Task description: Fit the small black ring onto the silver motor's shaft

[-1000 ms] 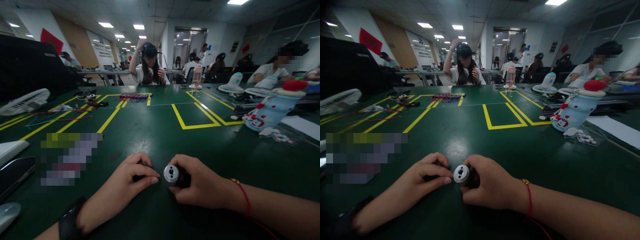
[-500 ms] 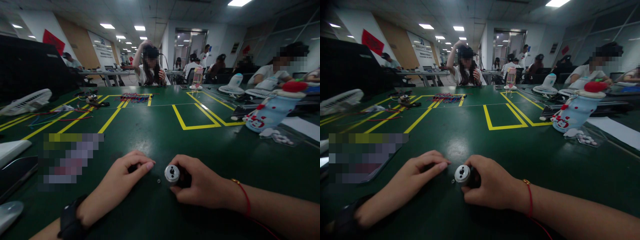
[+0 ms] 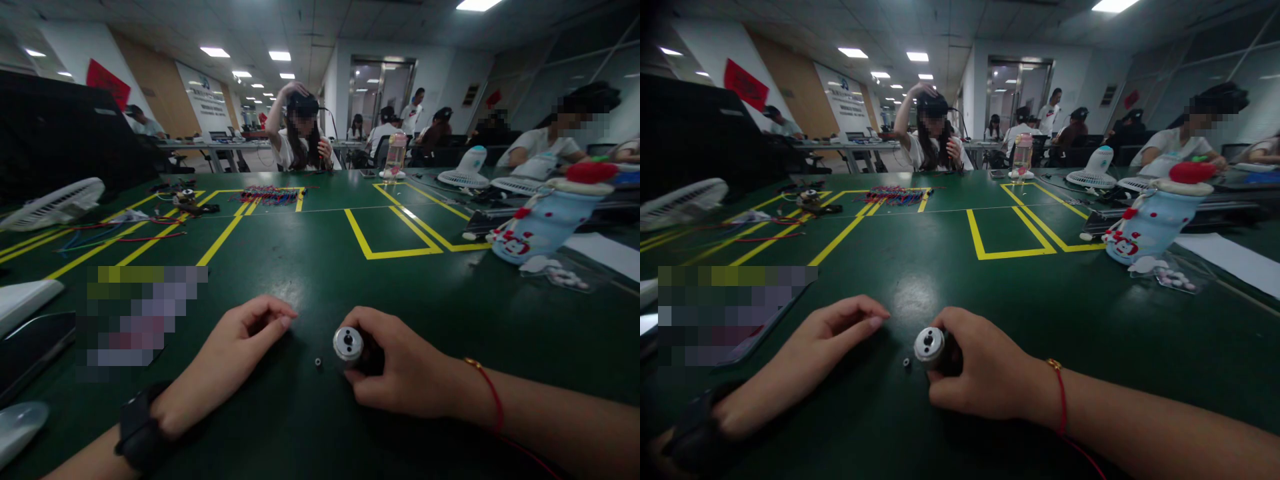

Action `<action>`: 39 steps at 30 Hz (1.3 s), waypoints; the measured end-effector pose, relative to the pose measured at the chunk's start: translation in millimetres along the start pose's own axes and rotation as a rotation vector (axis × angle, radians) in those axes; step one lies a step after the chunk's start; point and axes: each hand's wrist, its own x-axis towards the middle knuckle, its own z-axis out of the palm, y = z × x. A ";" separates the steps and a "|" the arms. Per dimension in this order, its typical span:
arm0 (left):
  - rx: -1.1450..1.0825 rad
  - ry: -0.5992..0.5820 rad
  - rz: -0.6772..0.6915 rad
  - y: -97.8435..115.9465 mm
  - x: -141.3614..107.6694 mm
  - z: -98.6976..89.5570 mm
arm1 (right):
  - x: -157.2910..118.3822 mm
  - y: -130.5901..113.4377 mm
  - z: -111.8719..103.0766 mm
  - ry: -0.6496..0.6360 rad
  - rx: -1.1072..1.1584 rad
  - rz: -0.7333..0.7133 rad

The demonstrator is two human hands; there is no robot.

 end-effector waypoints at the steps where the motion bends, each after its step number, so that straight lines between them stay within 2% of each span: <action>1: 0.045 -0.056 0.047 2.8 -1.7 1.0 | -0.1 0.3 0.1 -0.001 0.001 -0.005; 4: 0.196 -0.177 0.219 9.2 -6.9 5.5 | -0.2 0.9 0.4 -0.005 -0.004 -0.017; 9: 0.331 -0.207 0.337 7.4 -7.7 12.4 | -0.1 0.5 1.8 0.000 -0.020 -0.029; 12: 0.282 -0.193 0.339 7.9 -5.6 13.1 | 0.8 0.3 2.3 0.000 -0.031 -0.030; 17: 0.102 0.074 0.346 22.8 -6.9 13.8 | 2.3 1.3 2.3 -0.015 -0.050 -0.036; 19: 0.074 0.123 0.365 29.7 -7.6 16.6 | 2.5 1.7 2.4 -0.020 -0.054 -0.045; 25: 0.134 0.020 0.391 39.6 -8.9 26.7 | 2.8 2.9 3.7 -0.013 -0.090 -0.075; 31: 0.118 0.042 0.410 41.4 -11.6 27.5 | 3.6 2.4 3.6 -0.001 -0.096 -0.092; 39: 0.109 -0.040 0.384 44.1 -12.8 29.3 | 4.3 2.1 4.8 0.008 -0.088 -0.111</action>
